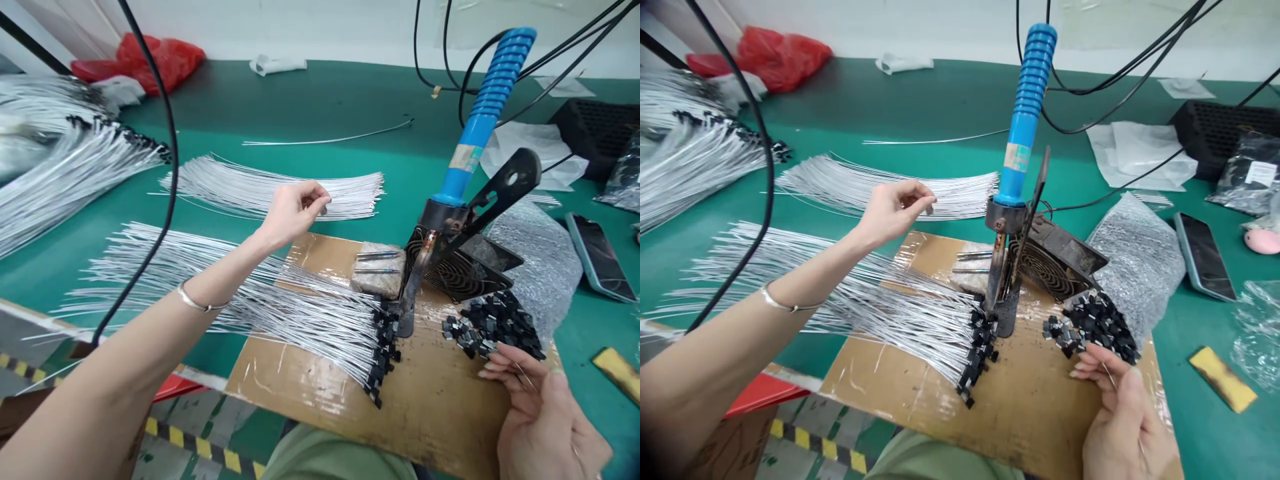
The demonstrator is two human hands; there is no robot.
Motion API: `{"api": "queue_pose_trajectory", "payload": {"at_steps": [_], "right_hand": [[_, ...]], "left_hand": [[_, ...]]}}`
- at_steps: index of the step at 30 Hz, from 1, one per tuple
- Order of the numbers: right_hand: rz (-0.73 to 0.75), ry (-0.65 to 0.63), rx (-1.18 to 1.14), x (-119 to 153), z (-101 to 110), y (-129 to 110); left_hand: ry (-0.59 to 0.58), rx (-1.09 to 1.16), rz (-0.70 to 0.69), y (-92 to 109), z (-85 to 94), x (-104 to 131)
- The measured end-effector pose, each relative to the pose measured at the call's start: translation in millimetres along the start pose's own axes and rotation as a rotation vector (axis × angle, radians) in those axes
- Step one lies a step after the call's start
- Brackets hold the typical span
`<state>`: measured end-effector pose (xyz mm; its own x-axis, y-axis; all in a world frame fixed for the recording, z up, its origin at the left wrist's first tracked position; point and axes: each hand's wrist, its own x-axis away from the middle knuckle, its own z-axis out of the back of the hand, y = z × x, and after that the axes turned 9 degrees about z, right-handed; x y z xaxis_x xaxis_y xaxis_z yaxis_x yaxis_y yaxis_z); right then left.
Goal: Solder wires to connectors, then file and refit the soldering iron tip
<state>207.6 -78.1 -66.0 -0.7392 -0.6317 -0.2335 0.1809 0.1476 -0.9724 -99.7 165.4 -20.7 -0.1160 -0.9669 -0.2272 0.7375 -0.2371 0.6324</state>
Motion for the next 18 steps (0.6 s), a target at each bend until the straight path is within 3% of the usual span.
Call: {"api": "queue_pose_trajectory", "payload": {"at_steps": [2,4,6,8,11,14,18], "right_hand": [[-0.012,0.017,-0.005,-0.9,1.8,1.3],[-0.031,0.042,0.003,-2.1,4.1,3.6],[-0.013,0.055,0.023,-2.0,5.5,5.4],[0.020,0.029,0.038,1.2,4.6,4.4],[0.052,-0.105,0.061,13.6,-3.6,-6.1],[0.077,-0.300,0.104,31.5,-19.5,-25.7],[-0.016,-0.523,0.143,49.0,-41.8,-49.5]], "left_hand": [[-0.047,0.056,0.049,12.2,18.4,8.0],[-0.178,0.082,0.068,23.4,39.5,19.9],[-0.448,0.170,0.108,32.1,56.7,35.5],[-0.631,0.278,0.167,37.9,64.5,53.4],[-0.712,0.344,0.223,42.2,57.3,81.0],[-0.694,0.404,0.239,44.0,40.1,103.7],[-0.664,0.506,0.227,47.3,25.8,120.8]]}}
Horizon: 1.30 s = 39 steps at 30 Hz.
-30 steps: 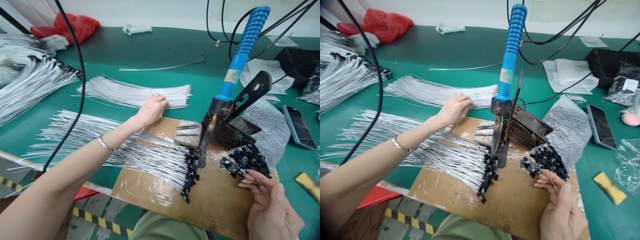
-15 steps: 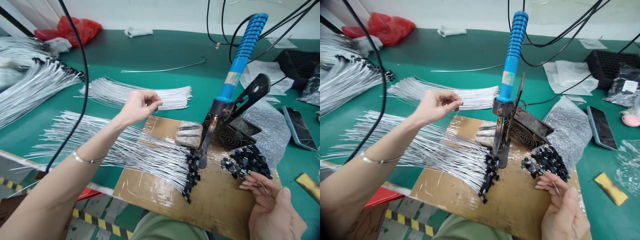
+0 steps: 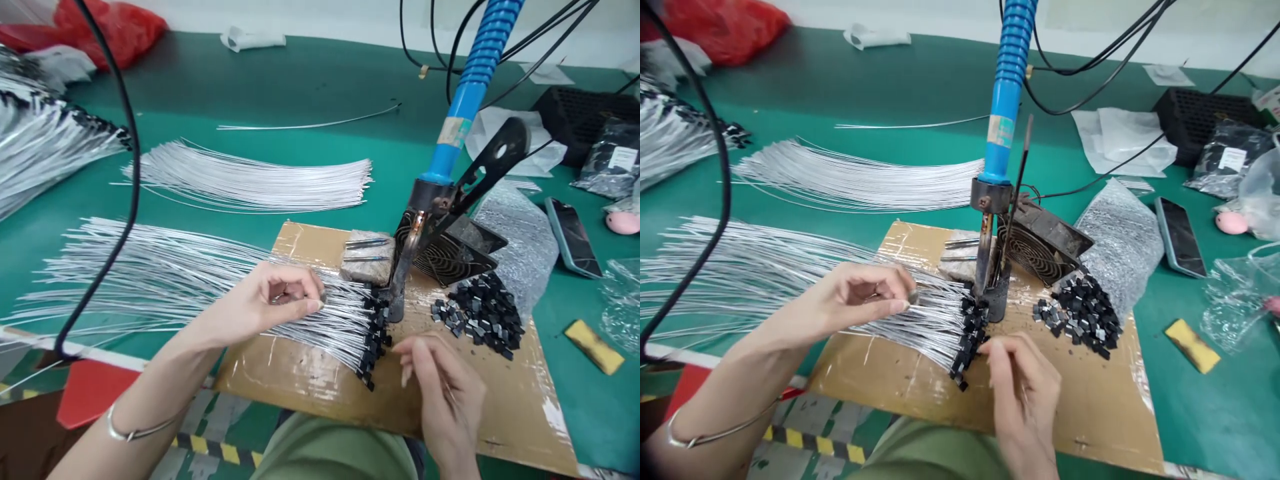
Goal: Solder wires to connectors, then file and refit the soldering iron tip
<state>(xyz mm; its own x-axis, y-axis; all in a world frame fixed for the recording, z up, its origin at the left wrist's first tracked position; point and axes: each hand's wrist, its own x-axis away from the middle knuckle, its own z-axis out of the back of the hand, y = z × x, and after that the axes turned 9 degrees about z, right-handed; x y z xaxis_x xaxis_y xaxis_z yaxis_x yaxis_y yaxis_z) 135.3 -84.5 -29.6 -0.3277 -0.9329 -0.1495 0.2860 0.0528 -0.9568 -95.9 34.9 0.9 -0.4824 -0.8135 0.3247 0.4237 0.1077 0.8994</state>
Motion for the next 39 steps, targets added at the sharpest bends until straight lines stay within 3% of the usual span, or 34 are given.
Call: {"api": "queue_pose_trajectory", "payload": {"at_steps": [5,9,17,25,31,36,39], "right_hand": [[0.029,-0.173,-0.056,-5.0,-10.0,-4.8],[0.173,-0.271,-0.045,-9.9,-8.4,4.5],[0.276,-0.317,-0.054,-7.0,-5.0,11.4],[0.256,-0.338,-0.059,-3.7,-3.2,15.2],[0.249,-0.266,-0.066,2.5,-5.0,18.8],[-0.053,0.098,-0.138,3.0,-10.9,7.7],[-0.185,0.144,-0.234,1.0,-11.9,4.2]], "left_hand": [[-0.062,0.018,-0.003,1.9,-7.7,5.5],[-0.090,-0.002,0.006,4.3,-10.2,8.0],[-0.132,-0.122,0.073,5.3,-15.3,7.6],[-0.096,-0.210,0.103,11.7,-56.3,18.9],[-0.087,-0.030,0.204,17.3,-73.3,10.4],[-0.037,0.117,0.202,24.3,-73.7,2.9],[-0.013,0.142,0.216,23.1,-73.9,1.5]]}}
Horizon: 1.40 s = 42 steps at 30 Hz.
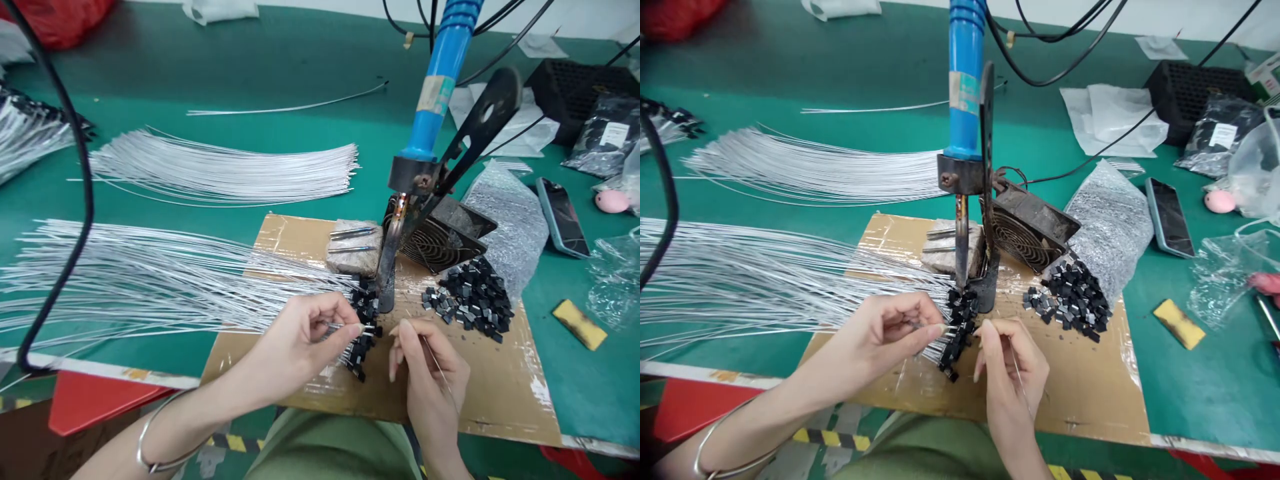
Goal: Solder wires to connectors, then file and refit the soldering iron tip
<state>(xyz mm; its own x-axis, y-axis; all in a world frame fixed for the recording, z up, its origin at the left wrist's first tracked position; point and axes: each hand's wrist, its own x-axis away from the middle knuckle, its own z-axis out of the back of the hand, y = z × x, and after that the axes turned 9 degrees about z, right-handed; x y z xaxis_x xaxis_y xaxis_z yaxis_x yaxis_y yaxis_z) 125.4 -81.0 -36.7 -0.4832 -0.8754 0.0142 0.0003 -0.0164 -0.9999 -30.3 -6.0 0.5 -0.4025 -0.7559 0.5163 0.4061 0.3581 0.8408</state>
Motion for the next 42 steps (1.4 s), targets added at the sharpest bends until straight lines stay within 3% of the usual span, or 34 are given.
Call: {"api": "queue_pose_trajectory", "payload": {"at_steps": [5,9,23,30,37,42], "right_hand": [[-0.020,-0.181,-0.175,-1.7,-0.6,9.0],[-0.047,-0.237,-0.298,-1.4,-2.9,13.7],[-0.195,-0.296,-0.446,-0.9,0.8,17.7],[-0.389,-0.378,-0.528,-9.6,7.7,14.5],[-0.376,-0.352,-0.555,-7.6,5.9,15.2],[-0.371,-0.317,-0.578,-4.7,1.4,16.5]], "left_hand": [[0.031,0.029,0.014,-5.9,-1.9,-1.4],[0.031,0.037,0.002,-9.0,-3.2,0.1],[0.053,0.007,-0.016,-14.4,-8.9,4.1],[0.054,-0.046,-0.032,-10.7,-7.0,5.5],[0.094,-0.008,-0.065,-11.5,-10.8,5.4],[0.196,-0.014,-0.126,-15.2,-17.1,4.7]]}}
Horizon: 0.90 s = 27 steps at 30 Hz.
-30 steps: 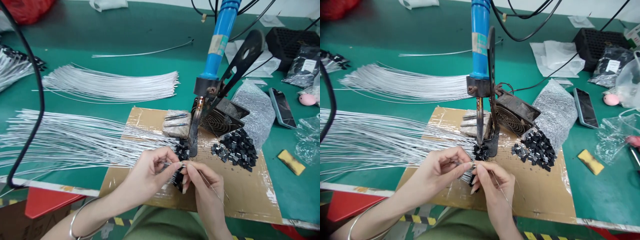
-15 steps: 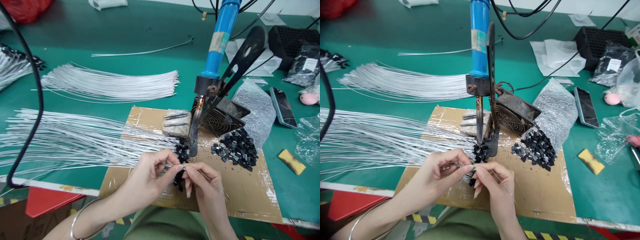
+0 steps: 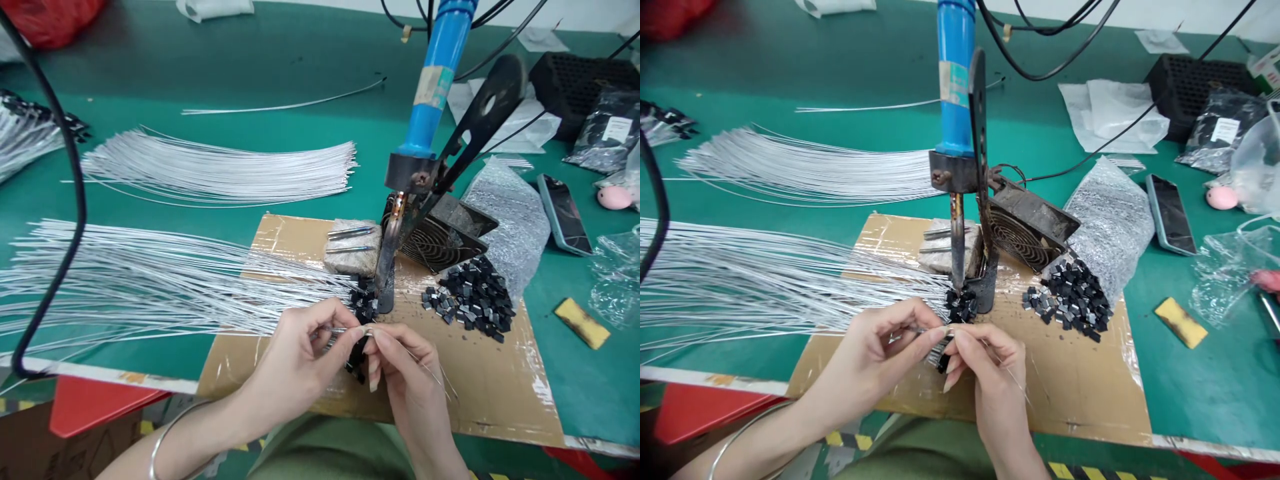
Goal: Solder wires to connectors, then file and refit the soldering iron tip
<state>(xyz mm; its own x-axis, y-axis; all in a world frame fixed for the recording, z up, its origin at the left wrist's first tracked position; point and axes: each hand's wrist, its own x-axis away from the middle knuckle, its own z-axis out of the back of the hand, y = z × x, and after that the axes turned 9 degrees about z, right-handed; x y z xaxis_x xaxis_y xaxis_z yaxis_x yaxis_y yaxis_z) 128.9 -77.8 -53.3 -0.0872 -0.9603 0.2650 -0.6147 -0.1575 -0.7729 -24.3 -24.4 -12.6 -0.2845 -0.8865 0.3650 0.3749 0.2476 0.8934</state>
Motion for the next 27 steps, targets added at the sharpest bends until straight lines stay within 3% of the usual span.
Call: {"api": "queue_pose_trajectory", "payload": {"at_steps": [10,19,27], "right_hand": [[0.086,0.144,-0.026,-2.7,-18.5,-0.5],[0.075,0.112,-0.021,-1.8,-7.9,0.8],[0.142,0.070,0.145,0.4,-4.2,5.0]], "left_hand": [[0.100,0.081,-0.015,-13.5,-12.0,4.6],[0.142,0.105,-0.009,-9.8,-11.9,-0.6],[0.146,0.105,-0.034,-9.0,-10.6,-1.9]]}}
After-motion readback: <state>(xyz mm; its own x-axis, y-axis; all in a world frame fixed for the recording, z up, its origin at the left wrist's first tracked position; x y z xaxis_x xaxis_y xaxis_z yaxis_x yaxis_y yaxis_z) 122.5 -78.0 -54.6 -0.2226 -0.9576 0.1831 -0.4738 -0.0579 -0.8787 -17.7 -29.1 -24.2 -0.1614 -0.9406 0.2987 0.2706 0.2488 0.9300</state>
